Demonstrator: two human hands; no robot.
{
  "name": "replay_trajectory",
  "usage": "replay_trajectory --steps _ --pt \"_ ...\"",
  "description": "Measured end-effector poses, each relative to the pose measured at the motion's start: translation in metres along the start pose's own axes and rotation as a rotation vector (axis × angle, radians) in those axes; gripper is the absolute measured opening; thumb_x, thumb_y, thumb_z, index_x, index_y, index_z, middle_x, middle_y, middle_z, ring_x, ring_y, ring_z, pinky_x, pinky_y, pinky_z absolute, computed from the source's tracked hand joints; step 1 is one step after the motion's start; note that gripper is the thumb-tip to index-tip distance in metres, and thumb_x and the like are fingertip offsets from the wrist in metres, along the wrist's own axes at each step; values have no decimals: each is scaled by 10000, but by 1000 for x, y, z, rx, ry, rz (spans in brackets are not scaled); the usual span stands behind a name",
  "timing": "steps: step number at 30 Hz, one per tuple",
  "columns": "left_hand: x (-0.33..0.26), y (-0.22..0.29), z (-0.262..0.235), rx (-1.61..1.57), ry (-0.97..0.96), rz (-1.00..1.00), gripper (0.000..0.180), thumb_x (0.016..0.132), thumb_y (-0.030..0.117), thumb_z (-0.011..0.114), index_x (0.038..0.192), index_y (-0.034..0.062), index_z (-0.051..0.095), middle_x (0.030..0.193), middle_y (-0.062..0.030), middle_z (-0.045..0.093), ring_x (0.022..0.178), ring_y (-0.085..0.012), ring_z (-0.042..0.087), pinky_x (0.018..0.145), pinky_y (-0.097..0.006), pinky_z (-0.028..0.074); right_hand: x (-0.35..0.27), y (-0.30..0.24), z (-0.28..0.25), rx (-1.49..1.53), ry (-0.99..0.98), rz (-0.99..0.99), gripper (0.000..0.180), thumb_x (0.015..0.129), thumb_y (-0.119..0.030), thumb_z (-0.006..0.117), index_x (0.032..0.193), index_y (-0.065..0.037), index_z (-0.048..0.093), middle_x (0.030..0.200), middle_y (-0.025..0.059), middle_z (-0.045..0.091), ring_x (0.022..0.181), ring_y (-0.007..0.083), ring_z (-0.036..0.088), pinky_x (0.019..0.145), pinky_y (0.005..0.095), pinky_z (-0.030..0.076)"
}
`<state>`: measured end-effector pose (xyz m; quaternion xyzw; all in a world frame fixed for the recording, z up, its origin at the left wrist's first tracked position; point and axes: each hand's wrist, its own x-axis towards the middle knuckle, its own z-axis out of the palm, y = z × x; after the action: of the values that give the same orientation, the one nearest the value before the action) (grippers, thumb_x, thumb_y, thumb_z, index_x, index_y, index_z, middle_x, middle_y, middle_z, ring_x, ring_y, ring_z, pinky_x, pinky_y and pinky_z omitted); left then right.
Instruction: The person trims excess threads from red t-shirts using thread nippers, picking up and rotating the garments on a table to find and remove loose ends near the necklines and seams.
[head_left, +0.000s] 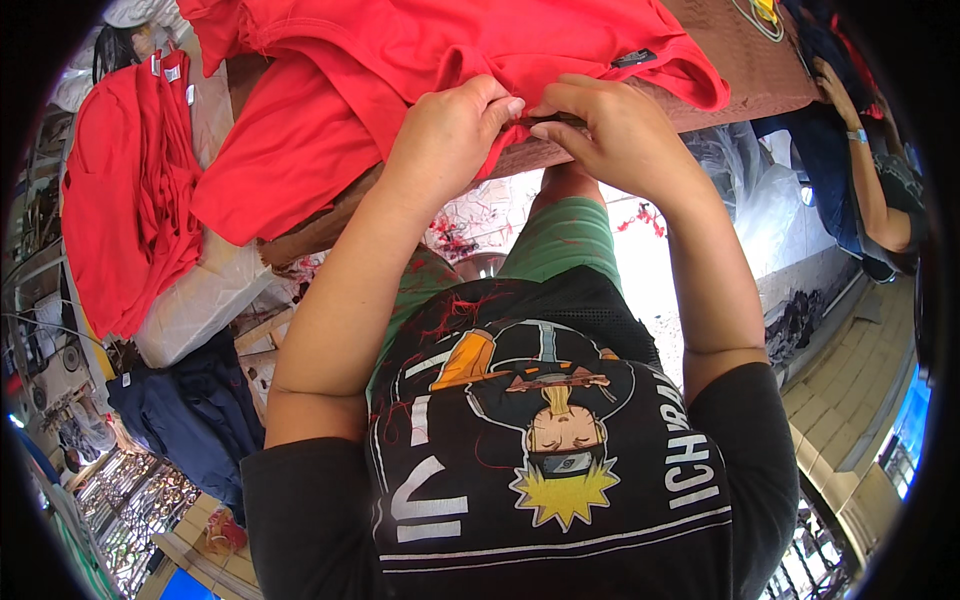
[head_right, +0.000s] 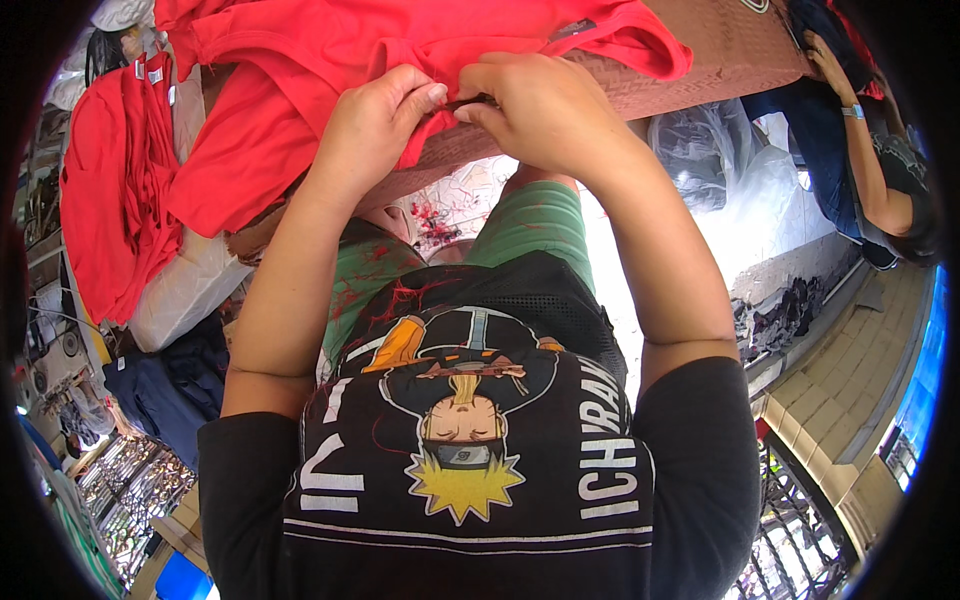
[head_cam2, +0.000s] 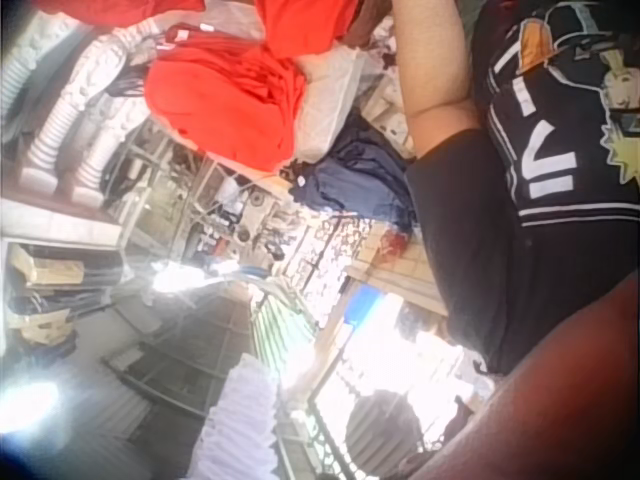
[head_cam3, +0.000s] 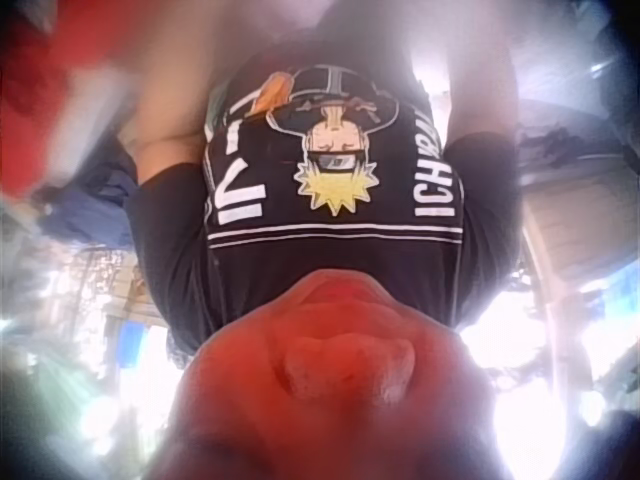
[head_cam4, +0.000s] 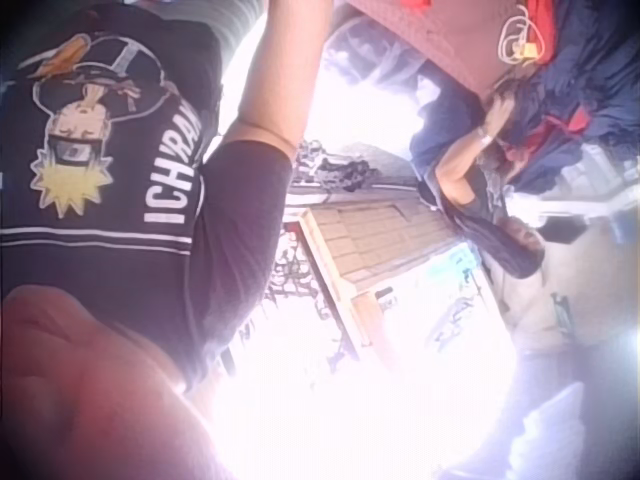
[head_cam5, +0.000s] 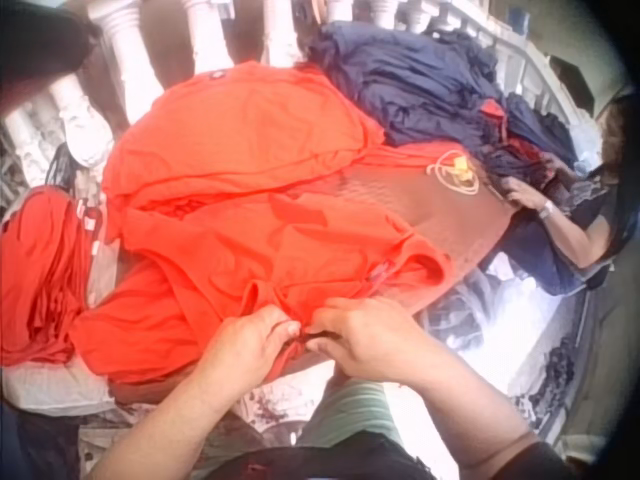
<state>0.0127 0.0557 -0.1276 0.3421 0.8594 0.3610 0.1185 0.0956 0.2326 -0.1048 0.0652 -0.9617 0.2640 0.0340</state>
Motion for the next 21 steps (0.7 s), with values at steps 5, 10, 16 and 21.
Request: replay_trajectory --steps 5,10,16,21 --pt "0 5 1 -92 -41 -29 235 939 229 591 936 -2 638 796 -140 692 722 -228 675 690 -320 522 2 -2 -1 -42 -21 -21 160 829 -231 641 908 -92 638 865 98 656 831 338 630 703 454 486" --pt "-6 9 -5 -226 -54 -10 207 943 179 582 961 -14 653 859 -120 704 796 -181 667 770 -269 513 -4 -3 -3 -59 -5 -90 184 808 -151 684 949 -49 627 869 127 637 791 321 636 674 374 497" --pt "-42 42 -105 -250 -226 609 265 952 197 554 832 5 692 943 -162 672 979 -237 599 928 -355 416 -29 7 -31 245 198 107 283 804 -215 726 1016 -41 654 921 109 681 817 243 669 726 336 516" --pt "-64 42 -123 -474 -154 480 269 976 124 473 874 -16 679 1006 -176 655 957 -243 597 902 -354 431 -35 15 -15 511 186 197 264 828 -223 729 1003 -30 687 817 87 679 762 136 624 709 285 493"
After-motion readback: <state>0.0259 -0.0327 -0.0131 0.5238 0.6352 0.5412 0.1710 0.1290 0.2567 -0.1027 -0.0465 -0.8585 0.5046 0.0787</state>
